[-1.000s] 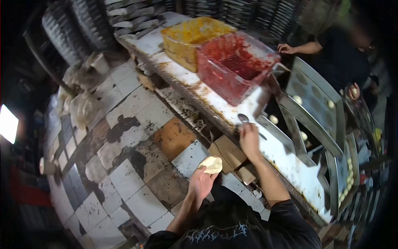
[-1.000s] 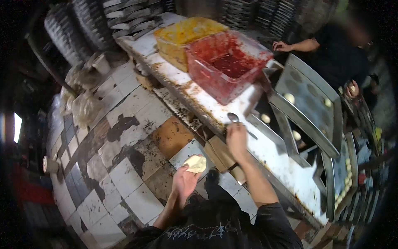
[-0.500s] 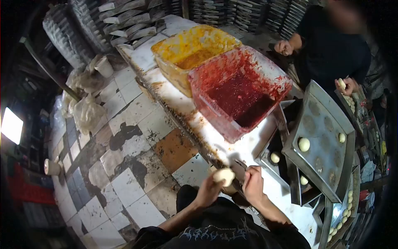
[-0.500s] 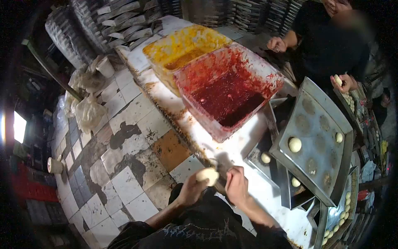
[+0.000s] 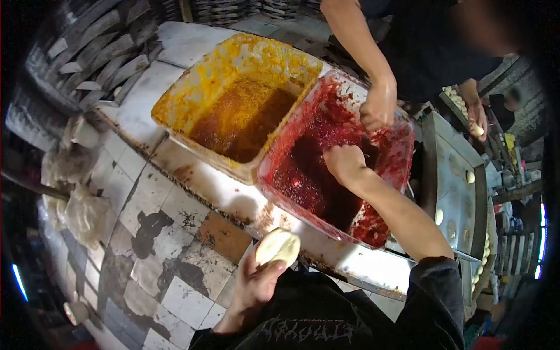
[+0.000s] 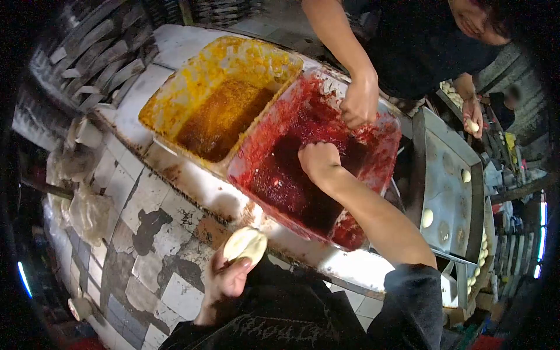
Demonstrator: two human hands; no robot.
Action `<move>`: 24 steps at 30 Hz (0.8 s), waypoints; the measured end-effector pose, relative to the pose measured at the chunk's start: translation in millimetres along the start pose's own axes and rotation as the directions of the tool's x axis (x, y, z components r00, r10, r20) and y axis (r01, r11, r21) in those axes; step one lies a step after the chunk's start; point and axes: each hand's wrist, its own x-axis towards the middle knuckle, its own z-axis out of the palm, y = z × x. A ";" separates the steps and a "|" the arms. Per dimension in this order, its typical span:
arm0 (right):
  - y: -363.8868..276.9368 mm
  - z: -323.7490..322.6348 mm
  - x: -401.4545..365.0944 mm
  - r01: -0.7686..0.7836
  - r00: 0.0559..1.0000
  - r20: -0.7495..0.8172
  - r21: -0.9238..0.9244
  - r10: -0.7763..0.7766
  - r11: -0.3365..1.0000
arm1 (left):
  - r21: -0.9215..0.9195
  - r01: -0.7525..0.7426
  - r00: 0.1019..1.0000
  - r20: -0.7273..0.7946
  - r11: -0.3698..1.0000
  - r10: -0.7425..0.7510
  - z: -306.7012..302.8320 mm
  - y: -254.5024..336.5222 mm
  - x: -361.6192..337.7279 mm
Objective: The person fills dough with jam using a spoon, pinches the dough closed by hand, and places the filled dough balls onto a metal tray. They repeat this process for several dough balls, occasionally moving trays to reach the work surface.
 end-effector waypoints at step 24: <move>-36.8 -52.6 -193.1 0.402 0.641 -0.748 0.518 0.172 0.755 | -0.587 0.078 0.963 0.252 0.806 0.090 40.0 14.7 29.7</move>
